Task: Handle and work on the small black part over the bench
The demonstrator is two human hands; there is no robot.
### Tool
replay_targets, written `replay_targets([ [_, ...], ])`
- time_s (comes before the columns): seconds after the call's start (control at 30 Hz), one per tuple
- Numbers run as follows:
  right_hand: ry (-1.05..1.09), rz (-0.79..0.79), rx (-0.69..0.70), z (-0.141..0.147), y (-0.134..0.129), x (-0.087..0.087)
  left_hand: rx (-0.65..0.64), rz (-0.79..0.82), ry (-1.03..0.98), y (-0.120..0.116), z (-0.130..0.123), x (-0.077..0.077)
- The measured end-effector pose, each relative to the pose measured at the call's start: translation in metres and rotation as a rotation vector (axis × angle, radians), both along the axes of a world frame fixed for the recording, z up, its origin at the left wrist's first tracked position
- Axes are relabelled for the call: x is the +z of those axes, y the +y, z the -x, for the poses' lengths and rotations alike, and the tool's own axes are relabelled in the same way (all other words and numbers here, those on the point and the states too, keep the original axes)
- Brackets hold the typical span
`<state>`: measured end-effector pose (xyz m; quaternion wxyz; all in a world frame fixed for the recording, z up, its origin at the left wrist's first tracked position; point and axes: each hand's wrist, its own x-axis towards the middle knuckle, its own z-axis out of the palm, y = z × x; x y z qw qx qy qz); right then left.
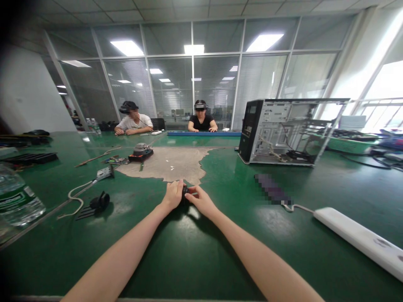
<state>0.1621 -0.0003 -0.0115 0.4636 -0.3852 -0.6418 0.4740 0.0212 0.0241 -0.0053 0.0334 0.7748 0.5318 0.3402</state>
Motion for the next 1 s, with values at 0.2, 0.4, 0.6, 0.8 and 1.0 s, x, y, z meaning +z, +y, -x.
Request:
replay_targets([
  [0.2, 0.002, -0.046, 0.053, -0.002, -0.004, 0.004, -0.002, -0.003, -0.008, 0.0, 0.0, -0.001],
  [0.4, -0.027, 0.005, -0.053, 0.003, 0.001, 0.002, 0.004, -0.008, -0.002, -0.001, 0.0, -0.001],
  [0.6, -0.015, -0.06, 0.057, -0.002, -0.004, 0.005, 0.02, 0.004, 0.012, -0.001, 0.0, 0.001],
  [0.8, -0.011, -0.026, 0.006, 0.0, 0.0, 0.004, 0.023, 0.011, 0.031, 0.0, -0.001, 0.0],
  [1.0, -0.081, -0.068, -0.008, 0.0, 0.003, -0.002, 0.027, 0.008, 0.034, 0.0, 0.0, 0.0],
])
